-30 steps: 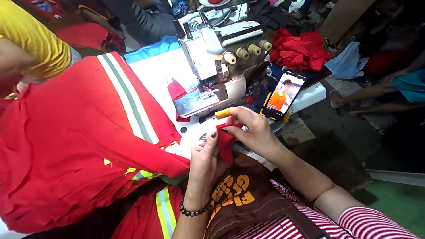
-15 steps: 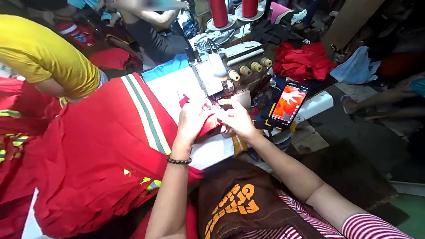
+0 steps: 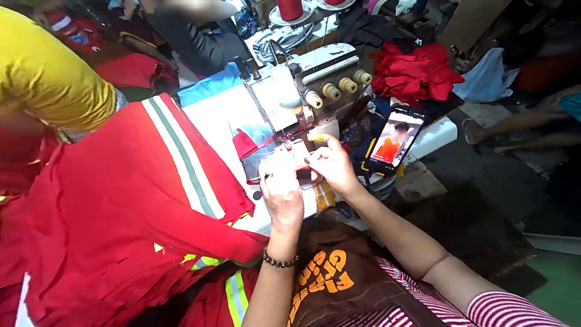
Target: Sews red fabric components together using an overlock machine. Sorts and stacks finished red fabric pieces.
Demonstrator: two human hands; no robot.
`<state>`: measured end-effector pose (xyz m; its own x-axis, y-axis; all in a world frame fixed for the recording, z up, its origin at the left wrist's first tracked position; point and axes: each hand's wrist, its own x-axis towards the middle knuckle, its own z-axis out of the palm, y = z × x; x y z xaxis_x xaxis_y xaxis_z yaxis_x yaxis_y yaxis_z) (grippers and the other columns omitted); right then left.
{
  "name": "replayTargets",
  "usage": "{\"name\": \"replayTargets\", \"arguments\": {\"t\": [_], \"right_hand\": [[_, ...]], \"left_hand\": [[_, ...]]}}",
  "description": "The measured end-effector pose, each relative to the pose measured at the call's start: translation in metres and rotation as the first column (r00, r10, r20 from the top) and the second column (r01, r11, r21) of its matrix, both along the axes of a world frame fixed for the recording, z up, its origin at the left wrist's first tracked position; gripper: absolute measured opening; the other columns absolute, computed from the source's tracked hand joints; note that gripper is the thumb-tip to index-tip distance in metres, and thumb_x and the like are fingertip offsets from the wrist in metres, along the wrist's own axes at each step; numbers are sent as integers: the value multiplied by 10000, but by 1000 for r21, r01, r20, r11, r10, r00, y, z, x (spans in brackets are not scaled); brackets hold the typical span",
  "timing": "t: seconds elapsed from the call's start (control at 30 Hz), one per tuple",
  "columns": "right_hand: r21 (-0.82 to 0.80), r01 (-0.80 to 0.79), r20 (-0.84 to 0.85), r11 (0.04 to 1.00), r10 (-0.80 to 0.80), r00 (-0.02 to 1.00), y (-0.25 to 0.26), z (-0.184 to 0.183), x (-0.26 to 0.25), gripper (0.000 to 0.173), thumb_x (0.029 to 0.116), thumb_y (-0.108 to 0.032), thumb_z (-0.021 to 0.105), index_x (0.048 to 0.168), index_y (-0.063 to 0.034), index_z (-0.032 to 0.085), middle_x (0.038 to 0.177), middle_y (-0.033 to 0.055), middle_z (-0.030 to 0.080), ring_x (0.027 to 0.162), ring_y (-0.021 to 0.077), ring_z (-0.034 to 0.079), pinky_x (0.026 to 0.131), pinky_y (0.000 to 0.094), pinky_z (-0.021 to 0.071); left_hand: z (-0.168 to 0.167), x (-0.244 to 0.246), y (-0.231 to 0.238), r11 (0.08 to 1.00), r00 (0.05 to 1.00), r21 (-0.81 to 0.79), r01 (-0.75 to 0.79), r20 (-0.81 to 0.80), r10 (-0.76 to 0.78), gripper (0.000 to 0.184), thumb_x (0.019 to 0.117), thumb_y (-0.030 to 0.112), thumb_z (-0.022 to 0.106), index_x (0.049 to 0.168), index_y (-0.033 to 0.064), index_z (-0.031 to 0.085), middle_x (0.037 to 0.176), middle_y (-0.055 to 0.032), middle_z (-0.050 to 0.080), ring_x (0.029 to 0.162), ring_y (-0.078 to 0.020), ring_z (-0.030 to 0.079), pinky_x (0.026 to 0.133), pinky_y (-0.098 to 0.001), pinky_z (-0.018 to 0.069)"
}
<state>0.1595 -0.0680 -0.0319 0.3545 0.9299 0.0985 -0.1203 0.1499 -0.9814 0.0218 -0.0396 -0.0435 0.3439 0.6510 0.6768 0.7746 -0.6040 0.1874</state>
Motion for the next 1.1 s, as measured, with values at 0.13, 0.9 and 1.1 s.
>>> {"name": "replayTargets", "arguments": {"t": [0.13,0.9,1.1], "right_hand": [[18,15,61,1000,-16,998,5,0,0,566,936,29,652,1443,-132,459,789,81,621,506,127,554,442,241,495],[-10,-44,512,999,43,858,-38,-14,1,429,982,-22,594,1399,-107,540,929,75,659,661,133,598,578,286,536],[77,-387,663,919,243,708,-46,-26,-44,295,926,-17,671,1219,15,665,896,86,704,760,159,677,715,340,603]], "left_hand": [[4,-3,6,1000,998,-30,9,59,-8,223,1015,33,548,1139,-51,712,1212,-198,714,1170,-349,679,1045,-528,492],[30,-126,-8,960,948,-235,-151,240,208,298,1062,193,540,1292,30,637,1316,-147,640,1293,-286,555,1106,-474,425],[-63,-165,-115,749,499,-656,-90,621,604,481,953,89,660,1321,-127,438,1109,-172,596,920,-125,629,804,-275,556]]}}
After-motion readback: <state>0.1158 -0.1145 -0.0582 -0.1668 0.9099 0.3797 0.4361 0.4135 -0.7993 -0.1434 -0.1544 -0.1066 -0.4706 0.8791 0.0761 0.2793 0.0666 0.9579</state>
